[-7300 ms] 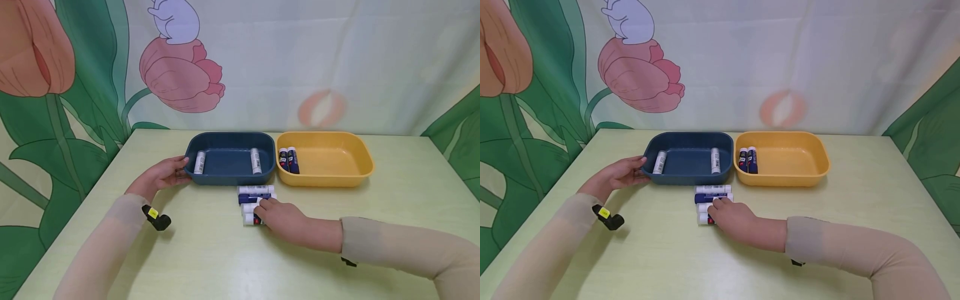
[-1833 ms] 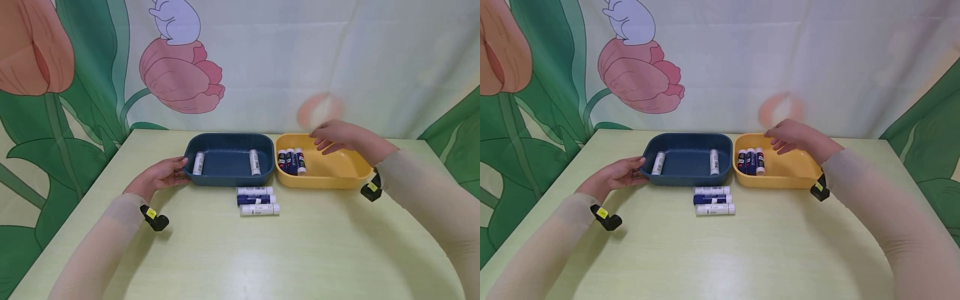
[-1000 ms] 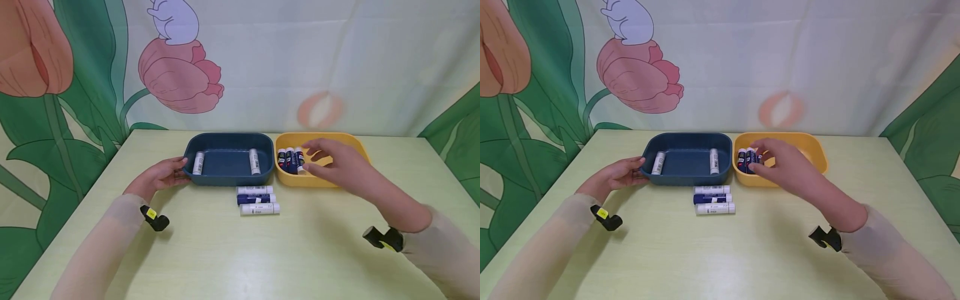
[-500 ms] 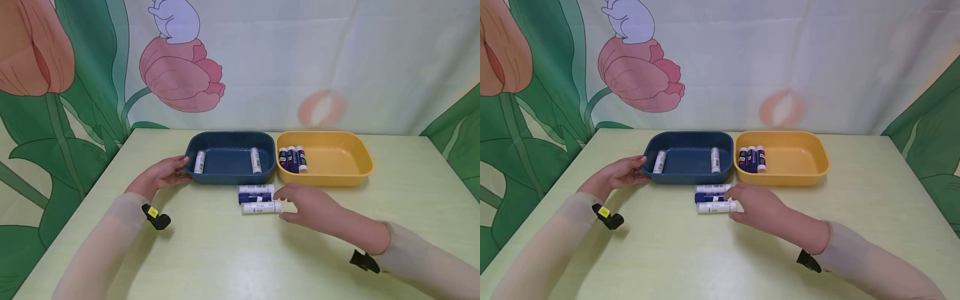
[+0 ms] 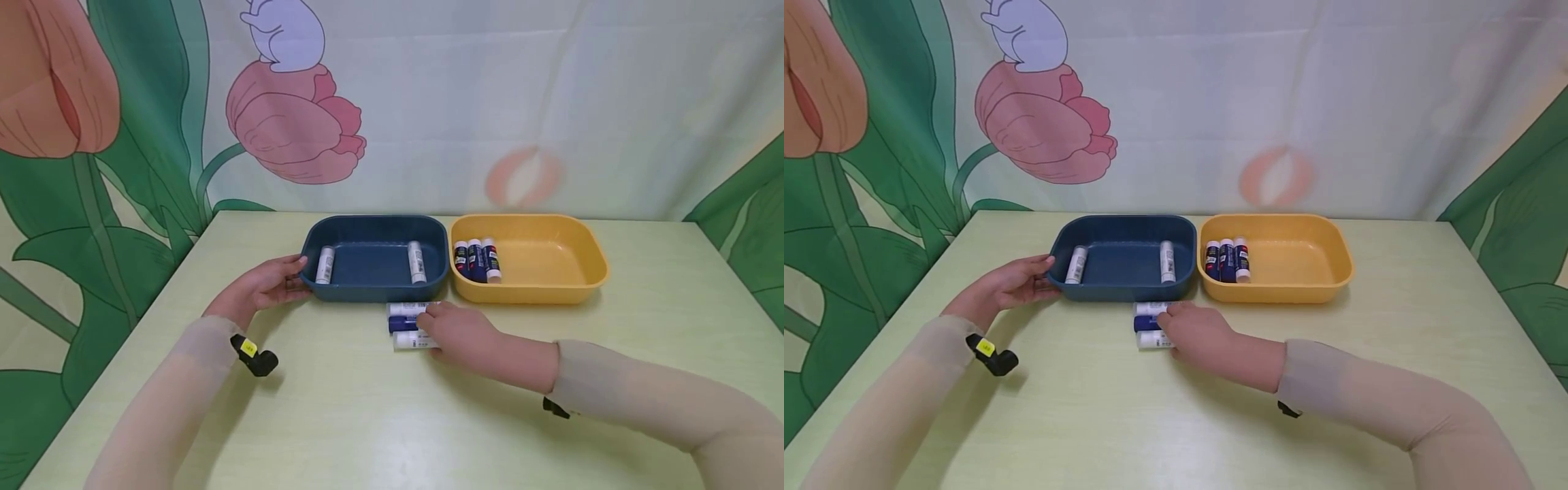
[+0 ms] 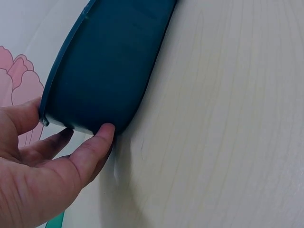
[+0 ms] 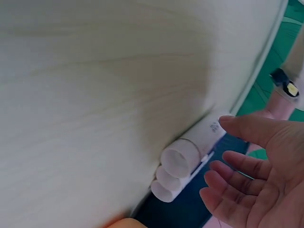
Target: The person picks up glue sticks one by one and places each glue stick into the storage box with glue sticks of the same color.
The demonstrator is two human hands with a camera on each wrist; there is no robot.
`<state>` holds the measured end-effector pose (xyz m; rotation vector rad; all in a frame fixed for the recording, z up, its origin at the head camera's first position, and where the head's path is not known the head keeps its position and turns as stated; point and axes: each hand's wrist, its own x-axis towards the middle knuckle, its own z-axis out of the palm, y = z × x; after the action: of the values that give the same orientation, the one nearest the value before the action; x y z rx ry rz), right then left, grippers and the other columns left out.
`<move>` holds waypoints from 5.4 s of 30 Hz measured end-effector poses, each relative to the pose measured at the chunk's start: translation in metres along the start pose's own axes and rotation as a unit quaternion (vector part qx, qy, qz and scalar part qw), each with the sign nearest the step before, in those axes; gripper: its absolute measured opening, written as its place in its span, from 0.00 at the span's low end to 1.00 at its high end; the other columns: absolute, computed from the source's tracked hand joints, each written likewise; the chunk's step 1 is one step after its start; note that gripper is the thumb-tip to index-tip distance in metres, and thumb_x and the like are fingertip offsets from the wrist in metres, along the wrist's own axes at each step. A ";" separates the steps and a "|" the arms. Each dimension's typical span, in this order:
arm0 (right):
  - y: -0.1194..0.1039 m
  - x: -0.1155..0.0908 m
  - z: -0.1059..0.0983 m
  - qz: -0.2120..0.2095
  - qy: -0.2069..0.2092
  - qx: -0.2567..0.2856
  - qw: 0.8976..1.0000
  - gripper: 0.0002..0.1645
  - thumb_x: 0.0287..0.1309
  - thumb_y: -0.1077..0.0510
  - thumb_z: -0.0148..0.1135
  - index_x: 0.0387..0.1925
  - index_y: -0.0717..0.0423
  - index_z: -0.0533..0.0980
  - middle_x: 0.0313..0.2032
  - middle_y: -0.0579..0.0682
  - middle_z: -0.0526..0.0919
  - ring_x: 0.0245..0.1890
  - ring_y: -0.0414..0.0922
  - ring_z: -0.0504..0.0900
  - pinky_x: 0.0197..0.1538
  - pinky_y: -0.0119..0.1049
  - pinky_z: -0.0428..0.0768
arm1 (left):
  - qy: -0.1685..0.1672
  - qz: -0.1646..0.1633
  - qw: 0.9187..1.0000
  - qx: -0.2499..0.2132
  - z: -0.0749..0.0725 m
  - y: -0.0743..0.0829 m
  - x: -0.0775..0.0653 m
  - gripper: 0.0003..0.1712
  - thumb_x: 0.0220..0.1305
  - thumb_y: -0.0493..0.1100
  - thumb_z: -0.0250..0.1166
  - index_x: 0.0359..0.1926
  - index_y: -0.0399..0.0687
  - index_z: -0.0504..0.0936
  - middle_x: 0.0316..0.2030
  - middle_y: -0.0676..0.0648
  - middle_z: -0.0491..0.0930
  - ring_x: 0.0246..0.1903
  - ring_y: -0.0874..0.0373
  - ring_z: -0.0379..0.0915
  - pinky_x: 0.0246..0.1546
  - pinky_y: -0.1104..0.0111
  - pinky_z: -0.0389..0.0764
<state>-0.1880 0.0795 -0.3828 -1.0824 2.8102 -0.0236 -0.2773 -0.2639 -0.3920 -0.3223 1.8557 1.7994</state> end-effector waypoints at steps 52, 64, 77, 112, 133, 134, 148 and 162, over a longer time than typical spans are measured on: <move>0.013 0.008 -0.064 0.035 -0.023 0.102 0.994 0.13 0.58 0.61 0.67 0.45 0.61 0.79 0.30 0.50 0.82 0.27 0.42 0.73 0.31 0.28 0.72 | 0.003 0.000 1.000 -0.001 0.000 0.001 0.001 0.37 0.83 0.49 0.44 0.83 0.48 0.40 0.61 0.44 0.66 0.55 0.57 0.68 0.78 0.52 0.61; 0.032 0.044 -0.121 0.105 -0.045 0.225 0.967 0.16 0.63 0.57 0.66 0.48 0.64 0.78 0.44 0.57 0.83 0.32 0.44 0.82 0.35 0.30 0.86 | 0.008 -0.007 1.000 -0.006 -0.003 0.000 0.000 0.37 0.83 0.49 0.44 0.83 0.50 0.41 0.59 0.46 0.67 0.55 0.56 0.68 0.78 0.53 0.61; 0.037 0.108 -0.117 0.176 -0.101 0.307 0.930 0.11 0.69 0.54 0.63 0.36 0.59 0.81 0.30 0.49 0.82 0.26 0.38 0.81 0.41 0.31 0.88 | 0.005 -0.006 1.000 -0.007 -0.001 0.001 -0.001 0.37 0.82 0.49 0.45 0.83 0.50 0.41 0.64 0.43 0.65 0.56 0.57 0.68 0.78 0.53 0.62; 0.020 0.142 -0.062 0.200 -0.090 0.346 0.912 0.31 0.75 0.48 0.57 0.67 0.66 0.71 0.60 0.61 0.81 0.49 0.52 0.87 0.55 0.41 0.88 | 0.008 -0.002 1.000 -0.004 -0.002 -0.001 0.003 0.36 0.83 0.49 0.42 0.83 0.49 0.42 0.62 0.44 0.66 0.59 0.54 0.66 0.78 0.52 0.61; 0.020 -0.014 -0.093 0.002 0.154 0.246 0.957 0.21 0.66 0.60 0.67 0.58 0.62 0.79 0.51 0.55 0.85 0.49 0.50 0.83 0.53 0.45 0.86 | 0.001 0.009 1.000 -0.004 -0.001 -0.002 0.000 0.36 0.83 0.48 0.43 0.83 0.47 0.43 0.64 0.43 0.65 0.58 0.55 0.66 0.79 0.52 0.60; 0.020 -0.018 -0.089 -0.006 0.159 0.241 0.957 0.20 0.66 0.61 0.67 0.58 0.62 0.79 0.50 0.55 0.85 0.49 0.50 0.83 0.53 0.45 0.87 | -0.001 0.011 1.000 -0.004 -0.001 -0.002 0.000 0.36 0.83 0.48 0.43 0.83 0.46 0.42 0.63 0.43 0.66 0.58 0.55 0.66 0.79 0.52 0.60; 0.023 -0.025 -0.023 -0.026 0.081 0.132 0.988 0.29 0.62 0.54 0.72 0.63 0.57 0.76 0.59 0.54 0.82 0.57 0.51 0.82 0.59 0.45 0.85 | -0.010 0.017 1.000 -0.005 0.002 -0.004 0.003 0.36 0.83 0.48 0.42 0.83 0.45 0.42 0.62 0.42 0.66 0.60 0.54 0.66 0.79 0.51 0.58; 0.028 0.014 -0.006 -0.023 0.049 0.071 0.996 0.28 0.61 0.56 0.73 0.61 0.58 0.78 0.56 0.56 0.83 0.56 0.51 0.82 0.61 0.45 0.84 | -0.005 0.016 1.000 -0.008 -0.003 -0.003 0.002 0.37 0.83 0.49 0.43 0.83 0.47 0.40 0.57 0.46 0.67 0.55 0.58 0.66 0.80 0.51 0.58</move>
<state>-0.2175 0.0905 -0.3804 -1.1415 2.8170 -0.2847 -0.2783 -0.2663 -0.3954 -0.2900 1.8508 1.8352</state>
